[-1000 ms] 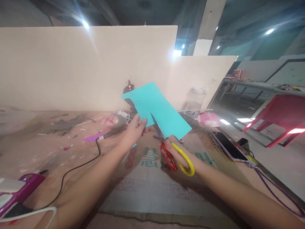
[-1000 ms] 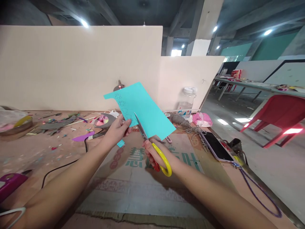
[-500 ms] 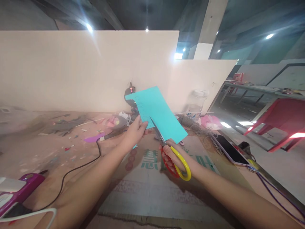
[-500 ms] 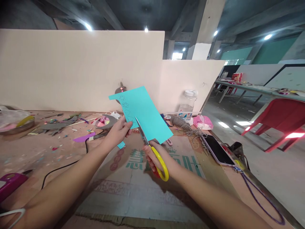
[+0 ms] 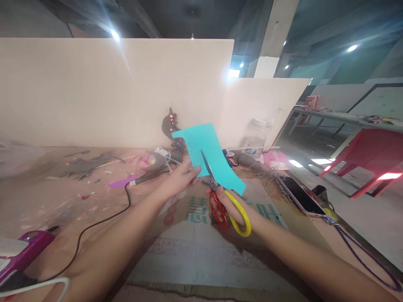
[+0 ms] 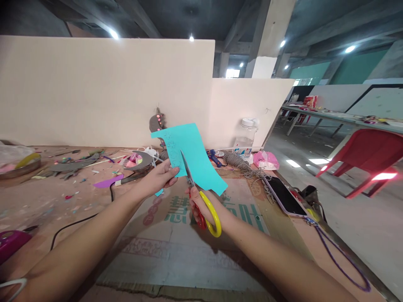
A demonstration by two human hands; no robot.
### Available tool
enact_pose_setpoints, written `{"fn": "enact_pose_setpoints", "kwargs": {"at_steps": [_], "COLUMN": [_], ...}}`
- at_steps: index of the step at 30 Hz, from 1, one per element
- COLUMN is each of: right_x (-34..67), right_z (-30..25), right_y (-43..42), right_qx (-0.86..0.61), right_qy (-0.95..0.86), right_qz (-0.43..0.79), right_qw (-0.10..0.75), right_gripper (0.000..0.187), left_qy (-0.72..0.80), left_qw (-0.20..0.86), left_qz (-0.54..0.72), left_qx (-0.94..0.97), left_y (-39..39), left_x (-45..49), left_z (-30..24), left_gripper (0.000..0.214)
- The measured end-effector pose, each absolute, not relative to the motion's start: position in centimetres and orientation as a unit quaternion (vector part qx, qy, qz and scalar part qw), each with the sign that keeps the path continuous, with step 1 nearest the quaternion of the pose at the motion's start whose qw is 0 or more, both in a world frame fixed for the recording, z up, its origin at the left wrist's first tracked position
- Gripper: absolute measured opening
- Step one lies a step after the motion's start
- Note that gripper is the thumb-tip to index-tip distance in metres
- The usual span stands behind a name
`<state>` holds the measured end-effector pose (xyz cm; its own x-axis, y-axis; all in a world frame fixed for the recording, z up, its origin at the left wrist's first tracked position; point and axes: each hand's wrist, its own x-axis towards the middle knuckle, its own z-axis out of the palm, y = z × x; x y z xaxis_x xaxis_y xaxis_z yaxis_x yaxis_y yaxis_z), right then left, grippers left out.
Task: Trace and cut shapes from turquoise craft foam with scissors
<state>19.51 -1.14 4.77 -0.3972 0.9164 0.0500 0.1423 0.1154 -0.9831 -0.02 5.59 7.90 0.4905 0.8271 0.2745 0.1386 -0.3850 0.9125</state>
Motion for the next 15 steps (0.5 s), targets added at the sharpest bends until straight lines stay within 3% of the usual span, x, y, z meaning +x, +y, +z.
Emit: {"fn": "enact_pose_setpoints", "kwargs": {"at_steps": [6,15], "right_x": [19.3,19.6], "right_z": [3.8,4.0], "right_y": [-1.3,-1.7], "right_qx": [-0.414,-0.415], "right_qy": [-0.659,-0.690], "right_qz": [0.506,0.472], "right_qw": [0.372,0.359], "right_gripper": [0.067,0.060], "left_qy": [0.343,0.468], "left_qw": [0.458,0.288], "left_qz": [0.363,0.487], "left_qx": [0.736,0.679], "left_y": [5.6,5.6], "left_x": [-0.1,-1.0], "left_z": [8.0,8.5], "left_gripper": [0.041,0.044]}}
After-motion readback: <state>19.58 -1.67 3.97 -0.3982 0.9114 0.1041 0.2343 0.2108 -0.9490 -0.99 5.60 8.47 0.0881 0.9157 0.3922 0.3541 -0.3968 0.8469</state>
